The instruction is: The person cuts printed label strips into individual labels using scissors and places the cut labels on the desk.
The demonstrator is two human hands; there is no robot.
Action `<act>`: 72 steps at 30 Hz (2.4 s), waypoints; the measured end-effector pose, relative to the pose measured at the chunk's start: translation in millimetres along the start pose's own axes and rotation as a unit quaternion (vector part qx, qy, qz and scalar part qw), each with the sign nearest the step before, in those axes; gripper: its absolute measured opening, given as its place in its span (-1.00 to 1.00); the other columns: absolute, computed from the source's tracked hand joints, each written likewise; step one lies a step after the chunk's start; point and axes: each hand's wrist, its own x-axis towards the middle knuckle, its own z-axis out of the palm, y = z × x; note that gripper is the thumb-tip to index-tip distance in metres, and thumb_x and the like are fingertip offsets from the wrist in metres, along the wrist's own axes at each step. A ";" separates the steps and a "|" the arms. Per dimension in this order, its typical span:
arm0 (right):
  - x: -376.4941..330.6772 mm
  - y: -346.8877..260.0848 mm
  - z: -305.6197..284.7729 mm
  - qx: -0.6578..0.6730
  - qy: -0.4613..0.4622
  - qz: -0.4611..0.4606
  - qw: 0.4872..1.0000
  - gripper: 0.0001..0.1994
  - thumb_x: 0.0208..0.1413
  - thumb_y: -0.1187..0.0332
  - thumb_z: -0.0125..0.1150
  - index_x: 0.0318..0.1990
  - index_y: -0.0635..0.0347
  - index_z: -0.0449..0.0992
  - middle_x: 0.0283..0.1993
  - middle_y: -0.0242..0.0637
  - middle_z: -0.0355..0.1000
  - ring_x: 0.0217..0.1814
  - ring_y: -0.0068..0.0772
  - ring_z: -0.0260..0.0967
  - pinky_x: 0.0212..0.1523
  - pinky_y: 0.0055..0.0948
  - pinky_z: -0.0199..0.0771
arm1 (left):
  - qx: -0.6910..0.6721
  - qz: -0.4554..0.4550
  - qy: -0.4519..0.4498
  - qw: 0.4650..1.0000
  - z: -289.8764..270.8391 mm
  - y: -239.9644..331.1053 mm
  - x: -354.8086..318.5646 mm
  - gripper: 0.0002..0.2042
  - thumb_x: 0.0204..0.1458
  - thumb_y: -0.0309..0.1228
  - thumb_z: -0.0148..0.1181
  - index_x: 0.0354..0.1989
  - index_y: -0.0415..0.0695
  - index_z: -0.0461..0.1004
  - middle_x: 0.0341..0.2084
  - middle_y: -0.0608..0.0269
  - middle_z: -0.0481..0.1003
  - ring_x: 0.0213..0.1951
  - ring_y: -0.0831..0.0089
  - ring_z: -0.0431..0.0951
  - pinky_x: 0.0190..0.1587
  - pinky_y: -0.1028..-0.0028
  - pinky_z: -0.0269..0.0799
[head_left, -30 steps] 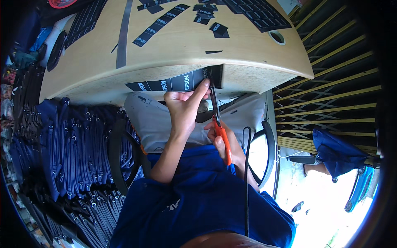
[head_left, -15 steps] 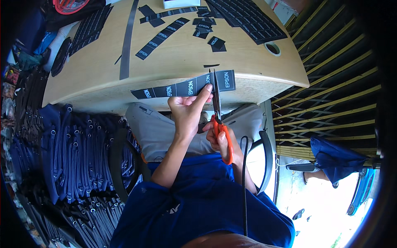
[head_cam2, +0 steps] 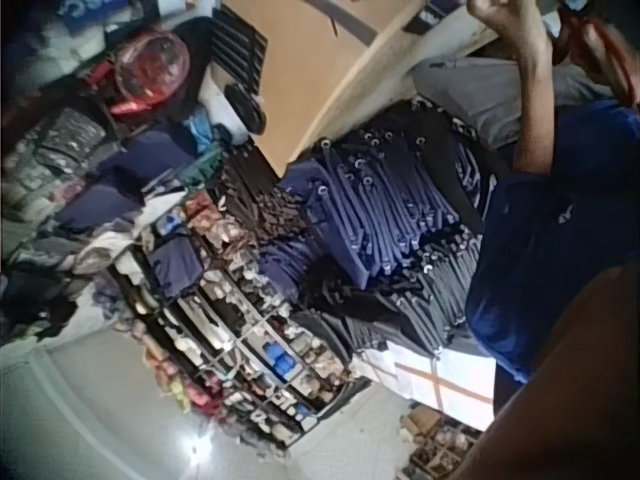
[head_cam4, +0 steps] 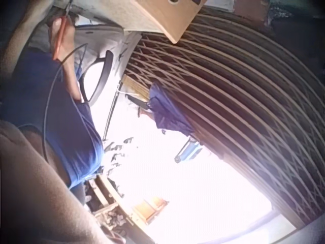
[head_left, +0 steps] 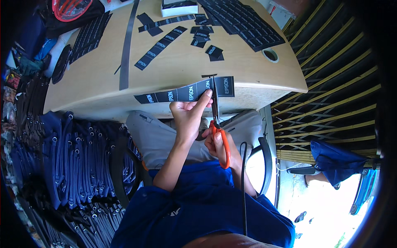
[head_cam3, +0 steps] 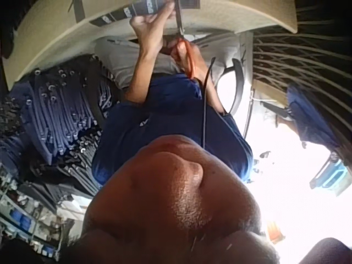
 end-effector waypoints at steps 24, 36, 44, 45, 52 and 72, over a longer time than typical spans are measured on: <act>54.9 -56.7 -3.5 0.004 0.044 0.032 0.999 -0.45 0.23 -0.09 -0.26 -0.53 0.27 0.26 -0.83 -0.42 0.11 -0.89 -0.68 0.03 -0.88 -0.64 0.01 | 0.039 0.020 -0.002 0.999 16.1 23.2 71.7 -0.89 -0.09 -0.58 0.27 -0.37 -0.29 0.52 -0.51 0.26 0.54 -0.51 0.60 0.50 -0.43 0.63 0.41; 51.0 -30.8 0.7 0.185 0.057 -0.111 0.975 -0.52 0.13 -0.08 -0.02 -0.32 0.26 0.27 -0.57 -0.49 0.15 -0.76 -0.79 0.01 -0.77 -0.71 -0.01 | 0.044 -0.050 -0.076 0.995 -3.5 24.7 34.4 -0.88 -0.08 -0.60 0.25 -0.34 -0.28 0.49 -0.48 0.26 0.53 -0.51 0.59 0.49 -0.45 0.60 0.40; 45.3 -47.6 2.5 0.097 0.129 -0.134 0.978 -0.85 0.08 0.42 0.16 -0.36 0.22 0.30 -0.55 -0.54 0.23 -0.61 -0.84 0.10 -0.64 -0.76 0.06 | 0.028 -0.110 -0.197 0.974 -26.7 36.2 11.3 -0.83 -0.08 -0.56 0.28 -0.28 -0.24 0.48 -0.45 0.31 0.53 -0.41 0.67 0.51 -0.44 0.69 0.36; 44.6 -47.8 2.5 0.093 0.130 -0.129 0.979 -0.89 0.08 0.48 0.14 -0.37 0.22 0.31 -0.56 -0.55 0.23 -0.61 -0.84 0.10 -0.64 -0.76 0.05 | 0.037 -0.105 -0.212 0.971 -34.0 31.2 12.2 -0.80 -0.08 -0.59 0.26 -0.25 -0.25 0.47 -0.37 0.29 0.52 -0.33 0.64 0.50 -0.36 0.66 0.40; 41.3 -48.1 1.1 0.076 0.118 -0.118 0.983 -0.92 0.05 0.52 0.13 -0.37 0.23 0.34 -0.55 -0.57 0.23 -0.57 -0.85 0.10 -0.59 -0.75 0.06 | 0.053 -0.145 -0.140 0.978 -38.9 39.8 4.7 -0.75 -0.07 -0.61 0.24 -0.18 -0.27 0.43 -0.30 0.26 0.50 -0.26 0.53 0.51 -0.25 0.55 0.46; 21.5 -10.2 -10.7 0.143 0.030 -0.150 0.978 -0.24 -0.16 -0.47 -0.09 -0.39 0.22 0.22 -0.58 -0.54 0.04 -0.64 -0.77 -0.04 -0.67 -0.69 -0.09 | 0.089 -0.042 -0.045 0.994 -45.6 45.4 1.9 -0.88 -0.02 -0.59 0.20 -0.30 -0.32 0.47 -0.45 0.17 0.53 -0.45 0.46 0.56 -0.39 0.54 0.52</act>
